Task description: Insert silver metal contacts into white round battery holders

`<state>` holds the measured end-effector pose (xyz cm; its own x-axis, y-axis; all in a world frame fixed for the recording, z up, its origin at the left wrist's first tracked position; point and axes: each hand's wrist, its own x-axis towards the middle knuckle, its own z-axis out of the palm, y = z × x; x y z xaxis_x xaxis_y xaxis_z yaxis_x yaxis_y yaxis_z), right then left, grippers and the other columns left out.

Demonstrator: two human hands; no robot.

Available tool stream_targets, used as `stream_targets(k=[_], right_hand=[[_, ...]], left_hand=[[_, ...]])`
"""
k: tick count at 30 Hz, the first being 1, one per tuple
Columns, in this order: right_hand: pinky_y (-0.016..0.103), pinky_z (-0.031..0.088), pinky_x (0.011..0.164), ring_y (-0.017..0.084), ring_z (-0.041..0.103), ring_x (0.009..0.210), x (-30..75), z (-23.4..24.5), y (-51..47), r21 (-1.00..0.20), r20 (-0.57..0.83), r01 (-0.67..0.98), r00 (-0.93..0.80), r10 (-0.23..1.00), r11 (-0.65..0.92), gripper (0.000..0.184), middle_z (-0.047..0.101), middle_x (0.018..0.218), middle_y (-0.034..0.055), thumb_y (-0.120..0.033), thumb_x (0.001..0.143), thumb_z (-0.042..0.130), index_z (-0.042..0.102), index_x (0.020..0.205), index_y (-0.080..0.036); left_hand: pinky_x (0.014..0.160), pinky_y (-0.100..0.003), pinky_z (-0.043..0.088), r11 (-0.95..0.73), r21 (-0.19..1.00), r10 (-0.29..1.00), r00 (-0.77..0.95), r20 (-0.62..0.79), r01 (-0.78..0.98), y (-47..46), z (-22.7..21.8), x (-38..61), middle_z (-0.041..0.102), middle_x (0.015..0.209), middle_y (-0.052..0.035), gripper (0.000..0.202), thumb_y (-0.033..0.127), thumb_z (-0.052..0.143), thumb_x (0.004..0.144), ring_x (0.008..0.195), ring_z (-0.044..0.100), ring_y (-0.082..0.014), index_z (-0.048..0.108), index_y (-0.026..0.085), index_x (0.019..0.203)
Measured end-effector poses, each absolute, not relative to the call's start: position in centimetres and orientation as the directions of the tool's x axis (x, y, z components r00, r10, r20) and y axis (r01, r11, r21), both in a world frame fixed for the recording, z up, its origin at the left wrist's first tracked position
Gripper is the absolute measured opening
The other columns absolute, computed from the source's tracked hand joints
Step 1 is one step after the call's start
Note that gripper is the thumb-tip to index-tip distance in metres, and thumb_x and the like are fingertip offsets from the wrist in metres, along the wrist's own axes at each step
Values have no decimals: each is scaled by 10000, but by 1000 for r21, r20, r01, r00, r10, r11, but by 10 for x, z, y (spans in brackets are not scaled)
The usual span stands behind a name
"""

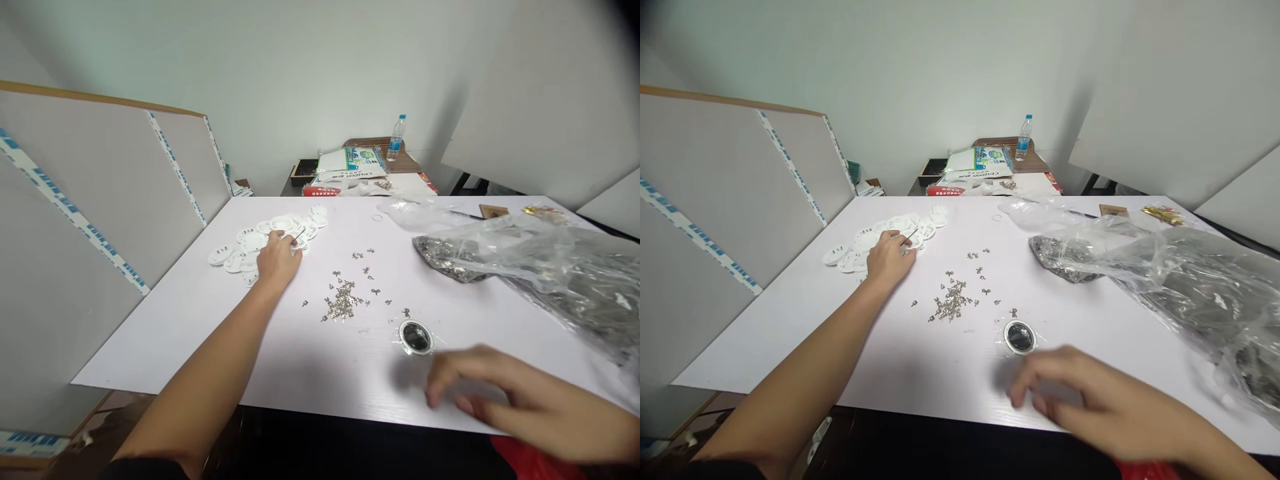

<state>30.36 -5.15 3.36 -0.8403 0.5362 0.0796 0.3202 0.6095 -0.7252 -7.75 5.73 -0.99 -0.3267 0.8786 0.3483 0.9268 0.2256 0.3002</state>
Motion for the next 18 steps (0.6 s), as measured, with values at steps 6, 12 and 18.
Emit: stream_targets(k=[6,12,18], right_hand=[[305,528,766,154,641,843,244,35,22,-978,42,113,-716,696,175,181,680,907,57,-320,965,531,645,1036,-197],[324,574,751,178,679,870,191,12,43,-961,-111,-151,-564,818,-234,311,655,1081,110,-336,926,590,549,1196,-188],[285,599,734,142,680,789,176,0,36,-909,-68,-315,-533,843,-272,294,682,1014,83,-385,888,650,585,1078,-170]], left_hand=[[768,-382,481,120,328,822,-279,496,937,55,-2,-77,620,1225,-49,189,335,569,893,906,640,-225,719,223,922],[710,-302,499,-381,405,699,-27,714,831,37,2,-54,657,1084,-70,176,336,607,905,822,620,-150,719,204,937],[611,-250,507,-697,434,675,317,666,571,17,-7,-11,651,1030,-61,124,269,652,879,732,602,-107,727,221,965]])
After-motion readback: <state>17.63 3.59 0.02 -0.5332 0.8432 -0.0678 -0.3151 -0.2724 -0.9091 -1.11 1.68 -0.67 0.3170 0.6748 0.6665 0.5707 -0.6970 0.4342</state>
